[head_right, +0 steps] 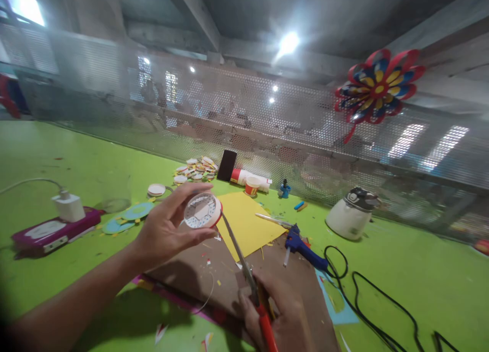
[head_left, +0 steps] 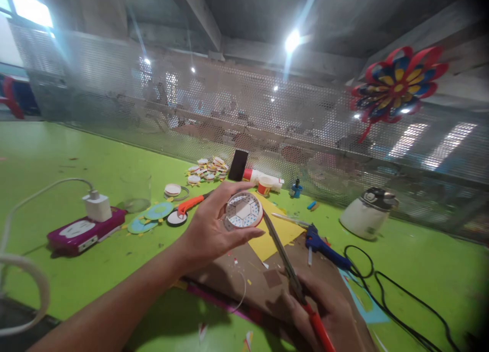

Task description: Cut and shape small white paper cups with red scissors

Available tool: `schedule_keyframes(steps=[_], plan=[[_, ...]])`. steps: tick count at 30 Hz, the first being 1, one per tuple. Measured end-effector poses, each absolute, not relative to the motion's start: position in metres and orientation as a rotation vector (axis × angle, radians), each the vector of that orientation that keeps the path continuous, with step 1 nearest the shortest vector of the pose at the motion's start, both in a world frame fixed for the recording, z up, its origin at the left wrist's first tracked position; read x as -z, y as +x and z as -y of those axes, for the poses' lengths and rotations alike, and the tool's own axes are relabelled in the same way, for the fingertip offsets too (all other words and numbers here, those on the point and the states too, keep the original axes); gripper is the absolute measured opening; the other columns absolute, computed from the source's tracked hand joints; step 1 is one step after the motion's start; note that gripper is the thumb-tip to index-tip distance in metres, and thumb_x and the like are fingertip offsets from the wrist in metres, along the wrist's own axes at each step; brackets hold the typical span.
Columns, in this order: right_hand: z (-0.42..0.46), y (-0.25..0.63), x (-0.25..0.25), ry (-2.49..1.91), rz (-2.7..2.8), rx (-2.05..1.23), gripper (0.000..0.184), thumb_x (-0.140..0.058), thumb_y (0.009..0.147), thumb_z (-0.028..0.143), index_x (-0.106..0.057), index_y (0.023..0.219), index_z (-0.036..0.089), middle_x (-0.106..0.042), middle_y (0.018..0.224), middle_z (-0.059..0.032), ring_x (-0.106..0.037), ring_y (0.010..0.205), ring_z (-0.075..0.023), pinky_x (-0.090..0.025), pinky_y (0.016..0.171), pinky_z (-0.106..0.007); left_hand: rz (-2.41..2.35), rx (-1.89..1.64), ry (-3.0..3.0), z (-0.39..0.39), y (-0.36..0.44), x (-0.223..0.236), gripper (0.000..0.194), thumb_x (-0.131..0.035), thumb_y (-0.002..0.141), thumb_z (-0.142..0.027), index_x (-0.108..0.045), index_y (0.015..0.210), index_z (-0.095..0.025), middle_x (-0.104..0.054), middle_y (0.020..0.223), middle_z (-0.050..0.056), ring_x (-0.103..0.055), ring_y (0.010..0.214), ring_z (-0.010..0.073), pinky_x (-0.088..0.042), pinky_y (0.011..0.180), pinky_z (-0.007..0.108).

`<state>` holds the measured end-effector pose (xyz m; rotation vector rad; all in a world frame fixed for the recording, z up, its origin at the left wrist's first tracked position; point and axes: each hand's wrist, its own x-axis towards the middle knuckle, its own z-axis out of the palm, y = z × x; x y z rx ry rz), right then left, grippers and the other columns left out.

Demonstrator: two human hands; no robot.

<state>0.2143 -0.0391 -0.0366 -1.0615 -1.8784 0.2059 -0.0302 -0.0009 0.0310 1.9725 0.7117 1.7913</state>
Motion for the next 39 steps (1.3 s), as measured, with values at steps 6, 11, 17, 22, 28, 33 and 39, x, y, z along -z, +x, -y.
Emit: schedule_keyframes(steps=[6, 11, 17, 22, 28, 33, 39], plan=[[0.038, 0.218, 0.037, -1.109, 1.903, -0.196, 0.026, -0.06, 0.076, 0.03, -0.075, 0.094, 0.02, -0.078, 0.076, -0.0045, -0.073, 0.064, -0.0203, -0.059, 0.061, -0.023, -0.94, -1.702, 1.992, 0.003, -0.033, -0.04, 0.049, -0.082, 0.072, -0.045, -0.064, 0.11, -0.02, -0.063, 0.103, 0.005, -0.059, 0.096, 0.021, -0.047, 0.088, 0.036], [0.037, 0.22, 0.034, -1.096, 1.938, -0.219, 0.031, -0.057, 0.072, 0.027, -0.075, 0.097, 0.019, -0.077, 0.073, -0.0039, -0.074, 0.067, -0.0221, -0.059, 0.061, -0.024, -1.017, -1.657, 1.835, 0.007, -0.031, -0.043, 0.051, -0.086, 0.067, -0.041, -0.06, 0.105, -0.019, -0.063, 0.095, 0.004, -0.059, 0.085, 0.019, -0.048, 0.075, 0.031], [0.039, 0.218, 0.031, -1.102, 1.96, -0.174, 0.022, -0.057, 0.074, 0.025, -0.072, 0.089, 0.02, -0.076, 0.072, -0.0027, -0.071, 0.062, -0.0201, -0.057, 0.059, -0.025, -1.054, -1.746, 1.984, 0.003, -0.031, -0.039, 0.043, -0.077, 0.079, -0.039, -0.06, 0.115, -0.025, -0.064, 0.105, 0.003, -0.059, 0.09, 0.0184, -0.048, 0.083, 0.032], [0.038, 0.222, 0.029, -1.036, 2.058, -0.142, 0.027, -0.055, 0.076, 0.02, -0.072, 0.097, 0.021, -0.076, 0.077, -0.0019, -0.074, 0.067, -0.0198, -0.058, 0.06, -0.023, -1.116, -1.636, 2.078, -0.002, -0.033, -0.038, 0.044, -0.077, 0.079, -0.038, -0.063, 0.119, -0.024, -0.063, 0.11, 0.007, -0.058, 0.105, 0.0241, -0.046, 0.095, 0.041], [0.034, 0.228, 0.028, -1.001, 2.232, -0.167, 0.031, -0.053, 0.076, 0.015, -0.072, 0.099, 0.02, -0.078, 0.076, -0.003, -0.074, 0.067, -0.0201, -0.057, 0.056, -0.022, -1.142, -1.537, 2.02, 0.002, -0.033, -0.042, 0.038, -0.073, 0.078, -0.024, -0.064, 0.114, -0.017, -0.059, 0.116, 0.011, -0.058, 0.108, 0.0253, -0.047, 0.095, 0.042], [0.037, 0.225, 0.031, -1.052, 2.161, -0.226, 0.031, -0.051, 0.071, 0.019, -0.072, 0.094, 0.021, -0.073, 0.069, -0.0015, -0.073, 0.071, -0.0224, -0.055, 0.056, -0.025, -1.065, -1.501, 1.958, 0.005, -0.034, -0.042, 0.04, -0.069, 0.076, -0.02, -0.063, 0.115, -0.016, -0.059, 0.115, 0.011, -0.06, 0.105, 0.0252, -0.048, 0.095, 0.043], [0.038, 0.224, 0.029, -1.076, 2.151, -0.304, 0.034, -0.049, 0.071, 0.018, -0.071, 0.096, 0.021, -0.071, 0.066, 0.0, -0.071, 0.064, -0.02, -0.054, 0.053, -0.024, -1.007, -1.482, 1.899, 0.005, -0.034, -0.043, 0.049, -0.063, 0.069, -0.008, -0.064, 0.117, -0.017, -0.059, 0.119, 0.011, -0.061, 0.104, 0.0249, -0.049, 0.095, 0.042]])
